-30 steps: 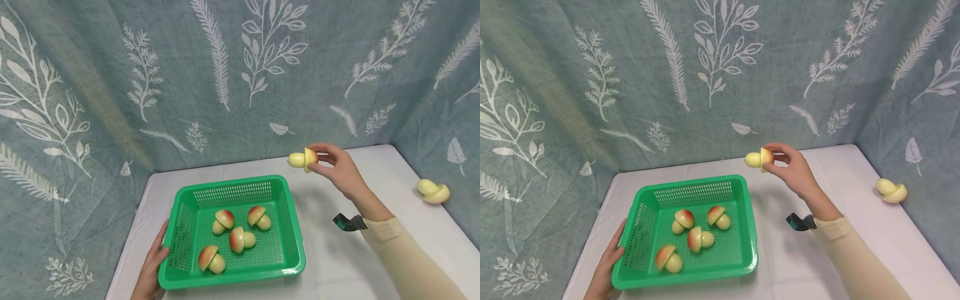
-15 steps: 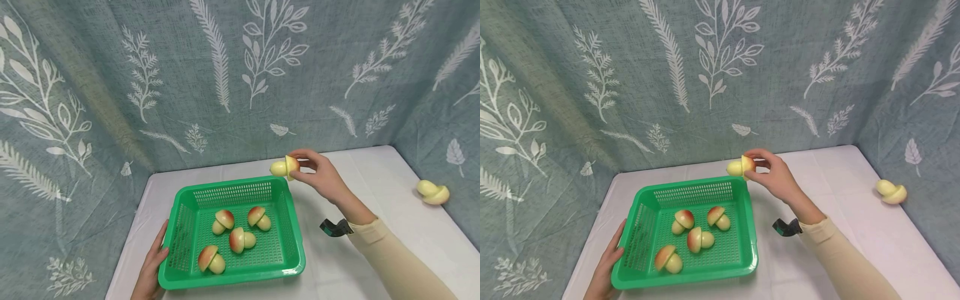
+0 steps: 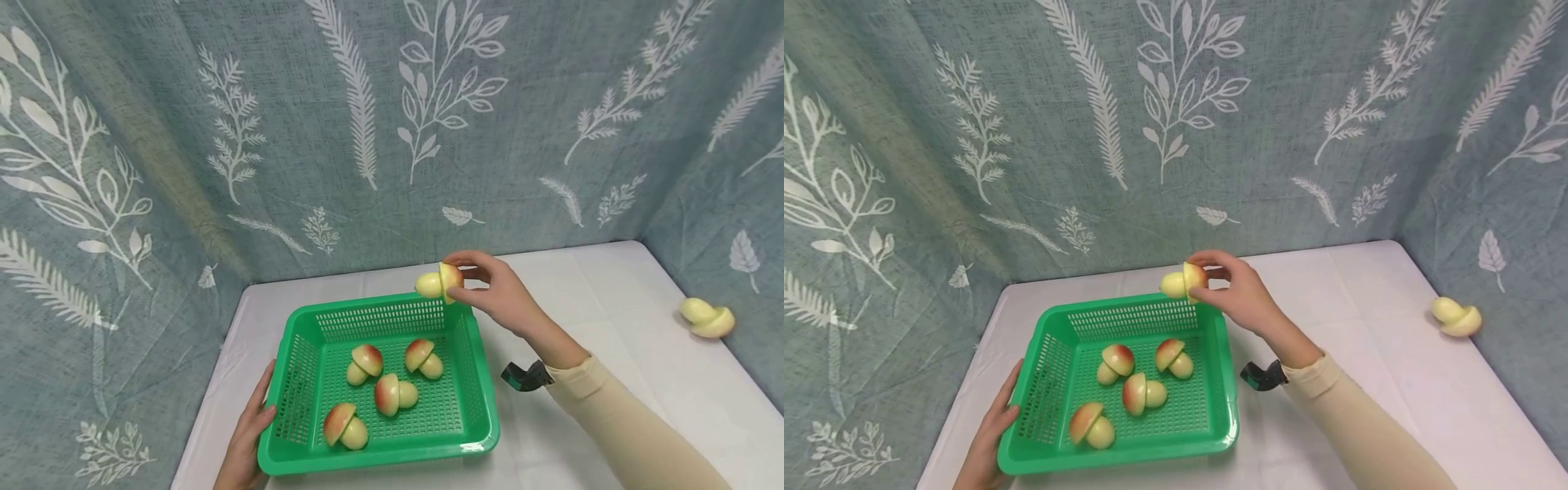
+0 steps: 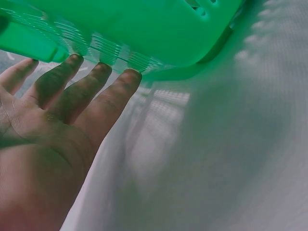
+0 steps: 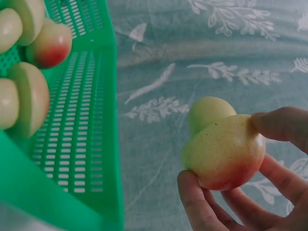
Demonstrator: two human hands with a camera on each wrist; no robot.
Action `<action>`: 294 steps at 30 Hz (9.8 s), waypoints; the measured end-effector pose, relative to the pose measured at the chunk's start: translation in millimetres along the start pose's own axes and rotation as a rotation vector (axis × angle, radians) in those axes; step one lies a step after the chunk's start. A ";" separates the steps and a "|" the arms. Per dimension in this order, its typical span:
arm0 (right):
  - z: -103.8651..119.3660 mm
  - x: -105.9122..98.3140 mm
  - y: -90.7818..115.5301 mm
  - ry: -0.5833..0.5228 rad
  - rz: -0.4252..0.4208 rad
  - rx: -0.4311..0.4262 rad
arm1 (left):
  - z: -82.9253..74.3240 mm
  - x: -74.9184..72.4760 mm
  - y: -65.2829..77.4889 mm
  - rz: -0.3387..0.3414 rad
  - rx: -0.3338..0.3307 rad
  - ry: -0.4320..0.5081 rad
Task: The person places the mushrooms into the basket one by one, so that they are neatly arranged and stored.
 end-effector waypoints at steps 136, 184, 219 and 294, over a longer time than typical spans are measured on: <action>-20.1 -59.4 56.3 0.029 -0.068 0.004 | 6.3 12.7 5.3 0.023 0.045 -0.019; -48.0 -148.9 157.4 0.197 -0.396 0.018 | 8.1 12.9 5.5 0.007 0.068 0.002; -62.9 -186.5 213.8 0.382 -0.672 0.039 | 9.0 11.8 5.2 -0.054 0.034 -0.011; -164.2 -246.6 231.9 0.344 -0.759 0.685 | 10.8 10.0 5.2 -0.033 0.070 -0.039</action>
Point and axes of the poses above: each hand's wrist, its own y-axis away from the middle knuckle, its own x-axis out of the palm, z = x × y, the point moved 2 cm from there along -y, towards the middle knuckle, and after that the axes turned 6 degrees about z, right-handed, at the moved point
